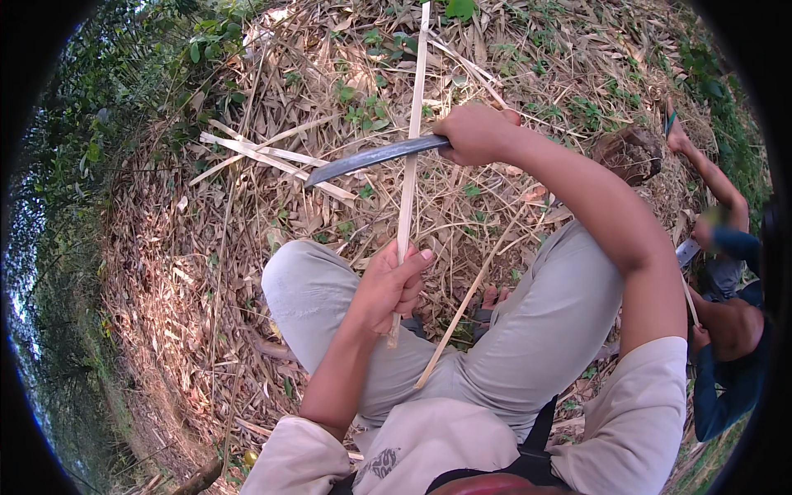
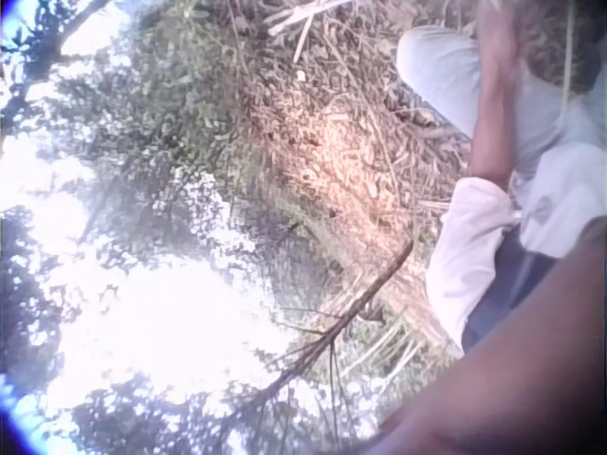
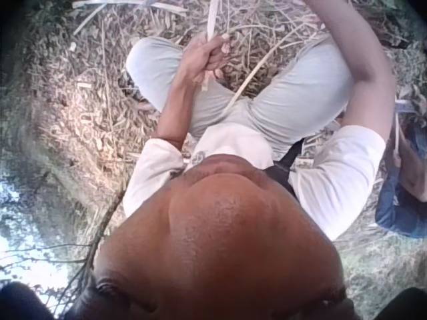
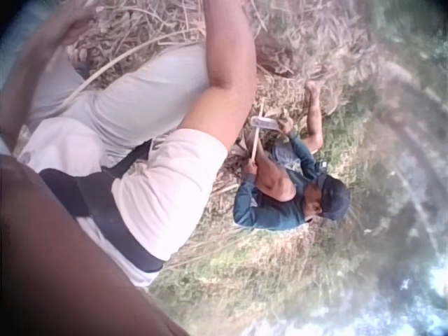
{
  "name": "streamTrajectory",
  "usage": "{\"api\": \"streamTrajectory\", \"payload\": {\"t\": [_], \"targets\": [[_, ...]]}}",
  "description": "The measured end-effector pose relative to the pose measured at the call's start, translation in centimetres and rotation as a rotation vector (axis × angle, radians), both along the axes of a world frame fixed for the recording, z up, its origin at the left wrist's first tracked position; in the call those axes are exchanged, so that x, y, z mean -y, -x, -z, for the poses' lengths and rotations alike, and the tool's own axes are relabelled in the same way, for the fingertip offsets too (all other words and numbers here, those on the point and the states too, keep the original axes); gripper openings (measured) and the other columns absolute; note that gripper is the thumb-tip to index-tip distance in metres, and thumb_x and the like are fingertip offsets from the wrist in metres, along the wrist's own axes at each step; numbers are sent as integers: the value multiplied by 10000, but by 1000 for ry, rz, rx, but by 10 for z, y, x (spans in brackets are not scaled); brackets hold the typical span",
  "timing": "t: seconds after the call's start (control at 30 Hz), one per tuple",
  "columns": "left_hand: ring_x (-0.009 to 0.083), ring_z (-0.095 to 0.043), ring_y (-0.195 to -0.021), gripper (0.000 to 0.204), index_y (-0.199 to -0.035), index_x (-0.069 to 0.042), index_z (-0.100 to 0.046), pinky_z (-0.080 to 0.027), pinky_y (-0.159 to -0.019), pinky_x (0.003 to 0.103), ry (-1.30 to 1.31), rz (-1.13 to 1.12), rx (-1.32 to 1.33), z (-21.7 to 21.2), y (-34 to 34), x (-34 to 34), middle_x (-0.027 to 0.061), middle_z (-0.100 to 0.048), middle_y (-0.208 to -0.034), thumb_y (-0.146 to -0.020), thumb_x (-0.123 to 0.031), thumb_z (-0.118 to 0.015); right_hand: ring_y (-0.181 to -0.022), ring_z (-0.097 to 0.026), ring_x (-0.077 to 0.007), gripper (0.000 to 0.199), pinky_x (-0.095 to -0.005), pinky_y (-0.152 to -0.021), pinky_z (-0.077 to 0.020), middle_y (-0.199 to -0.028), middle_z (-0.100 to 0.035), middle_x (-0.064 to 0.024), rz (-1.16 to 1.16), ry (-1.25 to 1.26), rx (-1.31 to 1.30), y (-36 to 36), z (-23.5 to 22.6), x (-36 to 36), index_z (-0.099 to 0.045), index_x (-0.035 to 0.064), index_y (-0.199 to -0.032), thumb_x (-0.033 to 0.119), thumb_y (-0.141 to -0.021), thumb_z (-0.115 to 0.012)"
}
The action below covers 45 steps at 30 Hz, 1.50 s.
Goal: The person sits on the ground and uses a machete to split long bamboo stalks into thin strips. They hold the bamboo with one hand and strike it with the machete in the other, occasionally adjusting the bamboo's position. Another person is visible nearby, also working with bamboo.
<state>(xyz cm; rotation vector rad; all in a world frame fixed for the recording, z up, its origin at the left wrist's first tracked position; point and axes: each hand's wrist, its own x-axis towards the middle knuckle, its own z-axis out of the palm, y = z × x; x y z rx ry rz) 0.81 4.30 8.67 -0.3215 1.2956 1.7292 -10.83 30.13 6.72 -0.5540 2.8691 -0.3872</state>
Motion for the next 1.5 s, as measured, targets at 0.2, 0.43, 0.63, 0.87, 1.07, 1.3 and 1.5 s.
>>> {"api": "streamTrajectory", "payload": {"t": [0.2, 0.43, 0.63, 0.87, 1.07, 1.3, 1.5], "targets": [[6, -223, -391, 276, -871, -163, -368, -115, -338, 226, 27, -2, -5, -12, -23, -7, -87, -308, -581, -942, -46, -607, -748, -676, -345, 184, -488, -675, -530, -778, -677, -121, 125, -39, -130, 5, 9, -26, -677, 114, -859, 289, -814, -644], [6, -240, -395, 274, -879, -161, -371, -136, -328, 218, -41, 64, 74, -20, -41, -16, -55, -391, -632, -923, 10, -580, -692, -675, -291, 192, -477, -600, -506, -720, -658, -90, 332, -145, -302, -6, 19, -89, -637, 160, -819, 351, -802, -659], [25, -274, -398, 272, -869, -145, -348, -178, -343, 237, 58, 170, 34, -32, -70, 12, -70, -351, -594, -942, 3, -564, -866, -678, -358, 196, -481, -786, -539, -913, -690, -151, 769, 17, -215, 4, 11, -146, -688, 100, -917, 254, -851, -586], [33, -248, -384, 271, -859, -142, -353, -149, -341, 246, 19, 173, 181, -12, -78, 30, -71, -317, -570, -942, 9, -563, -840, -683, -364, 244, -479, -760, -550, -889, -683, -168, 499, -287, -137, -10, 40, -143, -692, 95, -927, 310, -887, -584], [33, -252, -390, 268, -865, -139, -360, -160, -350, 245, 43, 68, 79, -19, -67, 40, -68, -327, -583, -943, 7, -571, -727, -668, -330, 181, -490, -685, -517, -750, -662, -127, 229, -2, -264, -17, 2, -62, -635, 99, -833, 278, -819, -654], [32, -270, -417, 257, -859, -137, -374, -200, -372, 244, 156, 186, 95, -36, -142, 106, -66, -374, -596, -954, -23, -585, -898, -685, -373, 317, -470, -811, -536, -971, -703, -207, 1104, 65, -199, 16, 30, -167, -688, 21, -1012, 286, -864, -600], [42, -267, -437, 232, -860, -133, -381, -161, -386, 249, 136, -144, -33, -43, -90, 81, -60, -304, -573, -991, -142, -572, -801, -684, -360, 390, -435, -747, -526, -805, -693, -202, 1186, 245, -254, 15, 73, -177, -676, -18, -822, 372, -819, -683]]}}
